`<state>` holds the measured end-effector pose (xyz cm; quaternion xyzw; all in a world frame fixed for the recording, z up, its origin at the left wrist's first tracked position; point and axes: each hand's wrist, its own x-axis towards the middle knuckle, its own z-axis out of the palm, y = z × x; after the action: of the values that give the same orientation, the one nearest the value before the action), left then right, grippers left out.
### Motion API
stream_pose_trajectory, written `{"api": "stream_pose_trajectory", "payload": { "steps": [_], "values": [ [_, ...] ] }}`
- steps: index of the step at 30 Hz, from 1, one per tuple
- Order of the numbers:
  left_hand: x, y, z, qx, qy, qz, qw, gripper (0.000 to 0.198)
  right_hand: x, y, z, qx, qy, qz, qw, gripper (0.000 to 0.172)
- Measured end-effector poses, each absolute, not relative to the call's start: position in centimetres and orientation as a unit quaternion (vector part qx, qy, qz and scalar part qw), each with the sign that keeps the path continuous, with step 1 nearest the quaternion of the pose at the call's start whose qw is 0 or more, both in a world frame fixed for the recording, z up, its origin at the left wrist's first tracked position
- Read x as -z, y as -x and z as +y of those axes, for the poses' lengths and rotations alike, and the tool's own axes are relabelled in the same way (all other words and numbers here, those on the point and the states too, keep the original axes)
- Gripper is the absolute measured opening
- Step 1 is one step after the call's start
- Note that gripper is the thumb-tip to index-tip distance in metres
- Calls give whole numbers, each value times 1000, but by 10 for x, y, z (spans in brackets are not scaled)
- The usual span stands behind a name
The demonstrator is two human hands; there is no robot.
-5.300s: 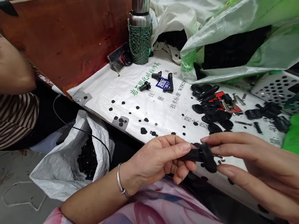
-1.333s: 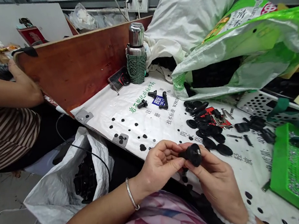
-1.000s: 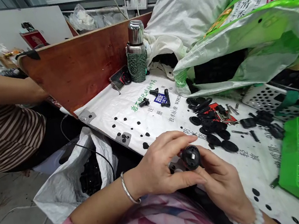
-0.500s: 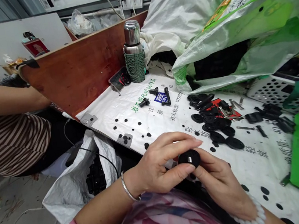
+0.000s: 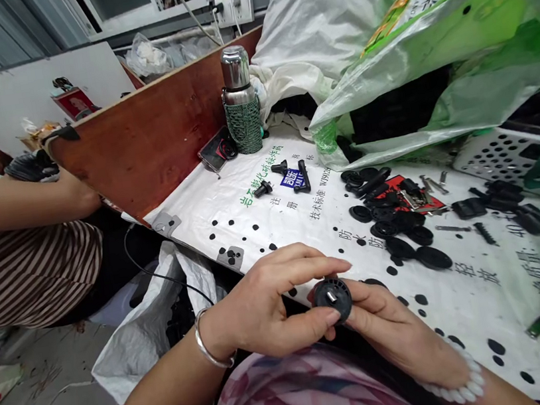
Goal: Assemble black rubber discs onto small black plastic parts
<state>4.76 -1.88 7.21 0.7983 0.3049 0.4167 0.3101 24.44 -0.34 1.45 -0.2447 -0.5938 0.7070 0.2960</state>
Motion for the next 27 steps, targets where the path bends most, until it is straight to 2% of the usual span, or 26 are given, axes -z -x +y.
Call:
{"api": "stream_pose_trajectory", "payload": {
  "steps": [4, 11, 16, 20, 23, 27],
  "values": [
    [-82, -44, -18, -376, -827, 276, 313, 28, -21, -243, -2, -699, 223, -614, 291, 18],
    [-78, -44, -20, -386, -840, 292, 244, 23, -21, -244, -5, -635, 245, -666, 304, 24],
    [-66, -47, -25, -428, -821, 335, 176, 25, -20, -241, -14, -541, 284, -686, 394, 22],
    [-56, -52, -32, -471, -795, 357, 137, 27, -16, -240, -19, -413, 292, -725, 467, 30],
    [-52, -57, -38, -486, -784, 362, 138, 29, -12, -241, -22, -357, 269, -753, 484, 36],
    [-50, -61, -41, -504, -763, 355, 194, 31, -8, -243, -24, -314, 267, -770, 486, 43]
  ]
}}
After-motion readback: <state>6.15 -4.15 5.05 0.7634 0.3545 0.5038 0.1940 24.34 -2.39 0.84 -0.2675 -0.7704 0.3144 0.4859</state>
